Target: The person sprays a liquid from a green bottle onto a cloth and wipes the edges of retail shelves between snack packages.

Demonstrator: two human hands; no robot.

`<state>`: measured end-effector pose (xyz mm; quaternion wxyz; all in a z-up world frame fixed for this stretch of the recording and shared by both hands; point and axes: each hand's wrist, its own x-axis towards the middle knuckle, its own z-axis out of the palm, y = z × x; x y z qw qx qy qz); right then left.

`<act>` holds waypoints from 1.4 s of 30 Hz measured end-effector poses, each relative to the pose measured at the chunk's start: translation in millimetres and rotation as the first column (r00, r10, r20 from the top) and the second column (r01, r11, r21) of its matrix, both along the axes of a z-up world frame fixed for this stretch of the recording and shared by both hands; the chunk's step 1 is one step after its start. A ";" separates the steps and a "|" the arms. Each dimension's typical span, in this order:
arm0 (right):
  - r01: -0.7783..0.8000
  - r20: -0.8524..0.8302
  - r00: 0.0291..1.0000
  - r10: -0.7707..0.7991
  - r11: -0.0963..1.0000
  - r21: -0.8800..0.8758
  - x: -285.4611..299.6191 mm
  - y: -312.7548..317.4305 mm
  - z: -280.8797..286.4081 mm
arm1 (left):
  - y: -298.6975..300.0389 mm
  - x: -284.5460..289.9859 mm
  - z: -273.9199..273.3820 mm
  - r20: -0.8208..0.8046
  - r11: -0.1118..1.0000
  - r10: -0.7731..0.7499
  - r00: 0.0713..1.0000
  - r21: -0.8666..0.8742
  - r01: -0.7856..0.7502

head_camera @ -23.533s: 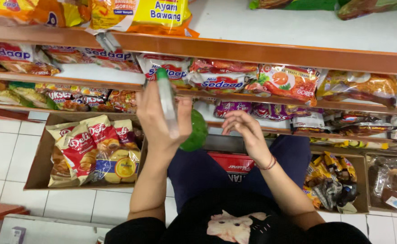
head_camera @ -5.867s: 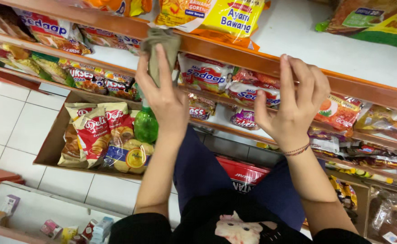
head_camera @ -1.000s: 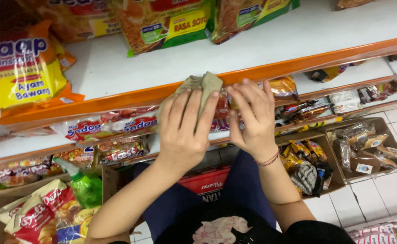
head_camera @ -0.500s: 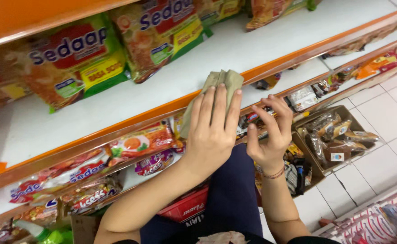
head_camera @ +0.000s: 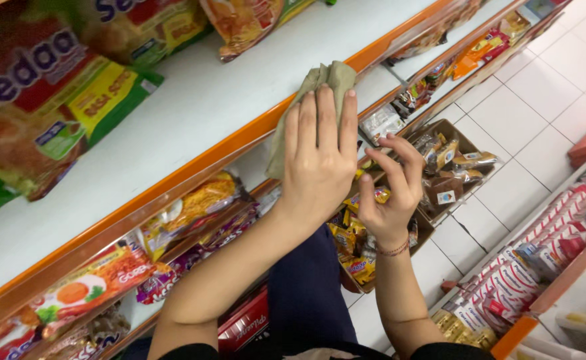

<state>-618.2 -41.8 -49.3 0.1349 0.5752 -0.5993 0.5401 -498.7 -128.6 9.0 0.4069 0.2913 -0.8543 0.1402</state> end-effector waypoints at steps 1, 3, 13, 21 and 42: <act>0.008 0.002 1.000 -0.008 1.000 0.004 -7.9 -2.1 -2.0 | -3.5 -11.9 -1.6 -0.010 1.000 -0.004 1.000 0.003 0.004; 0.021 0.006 1.000 -0.021 1.000 0.011 -23.4 -6.6 -4.7 | -9.9 -35.0 -4.3 -0.017 1.000 0.003 1.000 0.000 -0.003; 0.066 0.053 0.996 -0.068 0.997 0.027 -86.4 -23.9 -12.2 | -38.1 -113.4 -8.8 -0.136 0.998 -0.057 0.989 -0.041 0.052; 0.041 0.111 0.993 -0.045 0.998 0.042 -102.9 -30.5 -32.1 | -41.8 -76.9 -40.2 -0.354 0.845 -0.504 0.788 -0.014 0.534; 0.018 0.271 0.959 -0.077 0.977 0.213 -133.1 -37.5 -123.5 | -58.8 -73.1 -209.1 0.552 0.996 0.025 0.833 -0.081 0.024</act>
